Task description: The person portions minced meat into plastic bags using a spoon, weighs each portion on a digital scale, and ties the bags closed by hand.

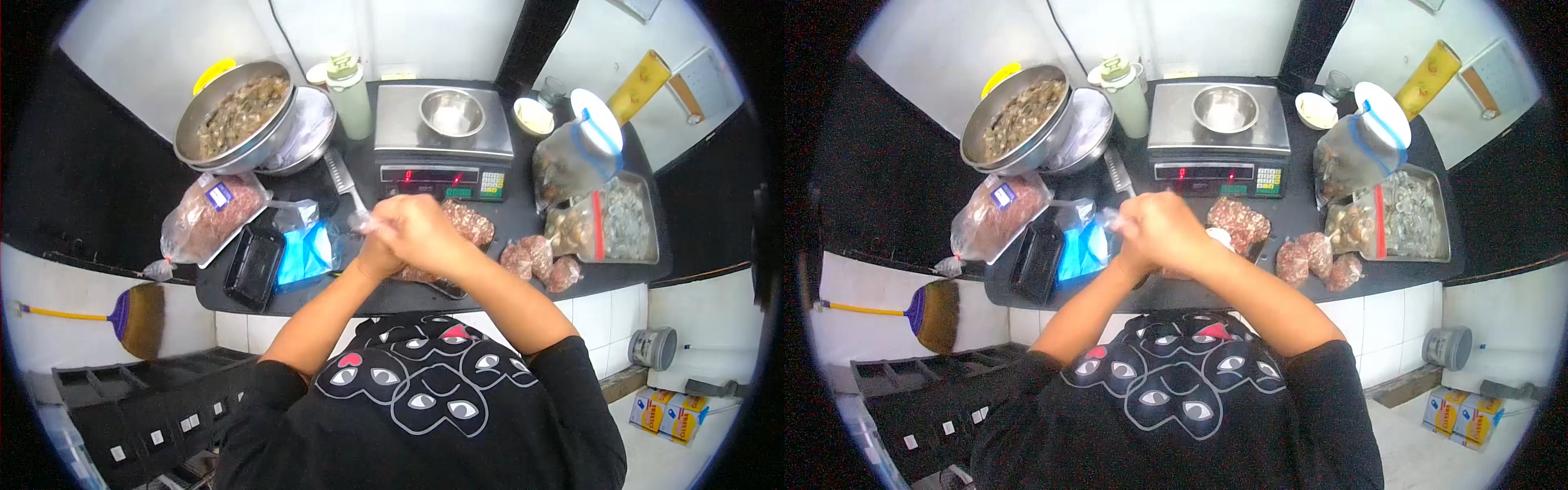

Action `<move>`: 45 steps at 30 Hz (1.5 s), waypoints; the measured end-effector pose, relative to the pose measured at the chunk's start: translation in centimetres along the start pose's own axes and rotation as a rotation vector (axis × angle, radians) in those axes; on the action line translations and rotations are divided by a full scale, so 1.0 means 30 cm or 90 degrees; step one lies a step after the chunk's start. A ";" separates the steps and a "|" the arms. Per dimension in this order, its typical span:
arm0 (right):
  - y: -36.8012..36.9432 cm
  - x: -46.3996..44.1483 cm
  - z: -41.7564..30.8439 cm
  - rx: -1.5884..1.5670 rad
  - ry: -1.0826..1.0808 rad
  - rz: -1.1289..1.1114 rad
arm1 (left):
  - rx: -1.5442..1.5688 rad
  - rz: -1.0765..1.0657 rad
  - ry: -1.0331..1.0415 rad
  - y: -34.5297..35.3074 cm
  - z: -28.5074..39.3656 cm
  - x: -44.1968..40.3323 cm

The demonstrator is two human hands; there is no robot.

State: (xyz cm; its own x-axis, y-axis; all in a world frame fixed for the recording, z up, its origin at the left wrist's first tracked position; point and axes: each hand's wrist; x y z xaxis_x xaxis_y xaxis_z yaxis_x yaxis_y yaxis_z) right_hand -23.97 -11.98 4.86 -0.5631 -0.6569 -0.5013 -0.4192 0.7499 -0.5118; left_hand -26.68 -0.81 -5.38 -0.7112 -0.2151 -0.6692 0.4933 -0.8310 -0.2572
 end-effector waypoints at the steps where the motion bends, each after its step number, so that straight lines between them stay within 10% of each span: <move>1: -0.036 -0.021 0.017 -0.001 0.052 0.007 | -0.002 0.014 0.057 0.023 -0.004 -0.045; 4: -0.177 -0.145 0.049 0.020 0.160 0.041 | 0.000 0.065 0.185 0.099 -0.021 -0.202; 7: -0.308 -0.306 0.142 0.065 0.188 0.099 | -0.110 -0.121 -0.071 0.092 0.008 -0.377; 8: -0.340 -0.352 0.174 0.092 0.145 0.122 | -0.027 0.123 0.049 0.118 -0.010 -0.403; 10: -0.382 -0.436 0.240 0.124 0.088 0.144 | 0.018 0.185 -0.019 0.085 -0.031 -0.435; 23: -0.325 -0.580 0.763 0.202 0.212 0.060 | -0.050 0.259 -0.424 -0.076 -0.119 0.060; 45: -0.644 -0.450 0.503 0.411 0.040 0.182 | -0.027 0.358 -0.488 -0.278 -0.051 0.156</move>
State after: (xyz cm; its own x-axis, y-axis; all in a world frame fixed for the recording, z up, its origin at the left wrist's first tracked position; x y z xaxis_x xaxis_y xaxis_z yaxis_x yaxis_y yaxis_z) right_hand 2.49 -18.77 10.99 -0.6367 -0.4206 -0.6463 0.2462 0.6834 -0.6873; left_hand -33.36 5.89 -7.44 -0.4917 -0.8683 -0.0663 0.8703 -0.4873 -0.0716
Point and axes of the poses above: each hand's wrist, its own x-axis away from the middle knuckle, its own y-axis out of the palm, z = x × y, and after that the axes turned 13 degrees about z, right-handed
